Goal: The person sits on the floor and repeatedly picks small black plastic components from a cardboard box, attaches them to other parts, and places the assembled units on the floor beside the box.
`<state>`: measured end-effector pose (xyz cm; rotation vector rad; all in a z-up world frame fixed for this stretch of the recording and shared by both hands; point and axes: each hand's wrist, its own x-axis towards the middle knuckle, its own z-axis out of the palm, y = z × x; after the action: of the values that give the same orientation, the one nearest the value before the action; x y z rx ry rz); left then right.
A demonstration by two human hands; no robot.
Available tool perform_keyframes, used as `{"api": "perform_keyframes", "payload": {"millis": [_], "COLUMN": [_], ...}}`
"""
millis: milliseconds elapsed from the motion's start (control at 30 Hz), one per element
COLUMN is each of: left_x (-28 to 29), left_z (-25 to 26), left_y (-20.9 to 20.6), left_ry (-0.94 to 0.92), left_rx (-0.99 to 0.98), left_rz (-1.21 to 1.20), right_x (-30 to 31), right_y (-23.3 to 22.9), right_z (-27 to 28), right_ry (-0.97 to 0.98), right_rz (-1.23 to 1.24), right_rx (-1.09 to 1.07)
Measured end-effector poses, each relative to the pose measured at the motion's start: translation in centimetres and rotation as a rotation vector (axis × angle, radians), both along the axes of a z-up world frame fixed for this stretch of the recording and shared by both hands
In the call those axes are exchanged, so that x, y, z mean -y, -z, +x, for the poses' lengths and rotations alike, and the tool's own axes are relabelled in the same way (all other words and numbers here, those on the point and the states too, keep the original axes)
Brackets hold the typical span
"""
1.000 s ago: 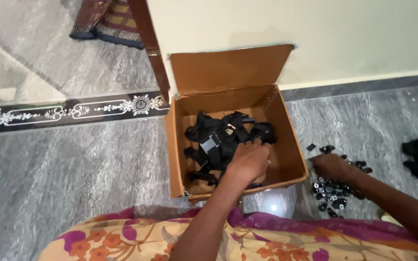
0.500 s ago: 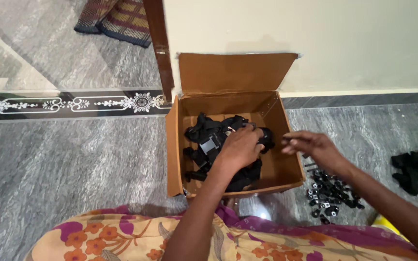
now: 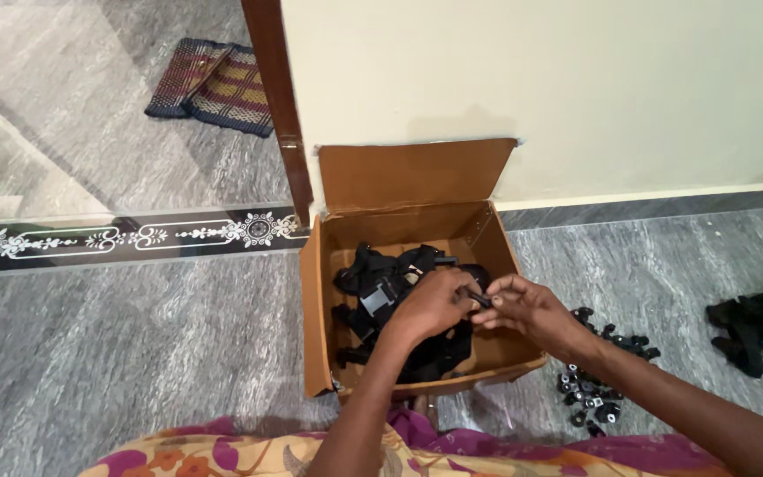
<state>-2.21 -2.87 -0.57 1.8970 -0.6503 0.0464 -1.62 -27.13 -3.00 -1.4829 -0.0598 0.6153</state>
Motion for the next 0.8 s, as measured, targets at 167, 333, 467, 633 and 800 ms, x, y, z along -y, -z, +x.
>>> {"api": "perform_keyframes", "payload": {"millis": [167,333,467,633,800], "left_x": [-0.9,-1.9,-2.4,-2.0,-0.8], "left_z": [-0.1,-1.1,-1.6,-1.1,0.4], "left_y": [0.5,-0.1,-0.2,0.7,2.4], "left_ry": [0.001,-0.026,-0.049,-0.040,0.059], "left_rx": [-0.175,-0.167,-0.104,-0.277,-0.345], "left_rz": [-0.026,-0.001,-0.021,-0.122,-0.328], "right_x": [-0.7,-1.6,-2.6,-2.8,-2.3], "right_y": [-0.5,-1.2,-2.0,-3.1,-3.2], "right_z": [0.4,0.3,0.0,-0.8,-1.1], "right_ry": [-0.030,-0.045,-0.065,-0.066,0.034], "right_rz": [0.061,-0.077,-0.055,-0.094,-0.093], "right_rx": [-0.001,0.049,0.107,0.184,0.212]}}
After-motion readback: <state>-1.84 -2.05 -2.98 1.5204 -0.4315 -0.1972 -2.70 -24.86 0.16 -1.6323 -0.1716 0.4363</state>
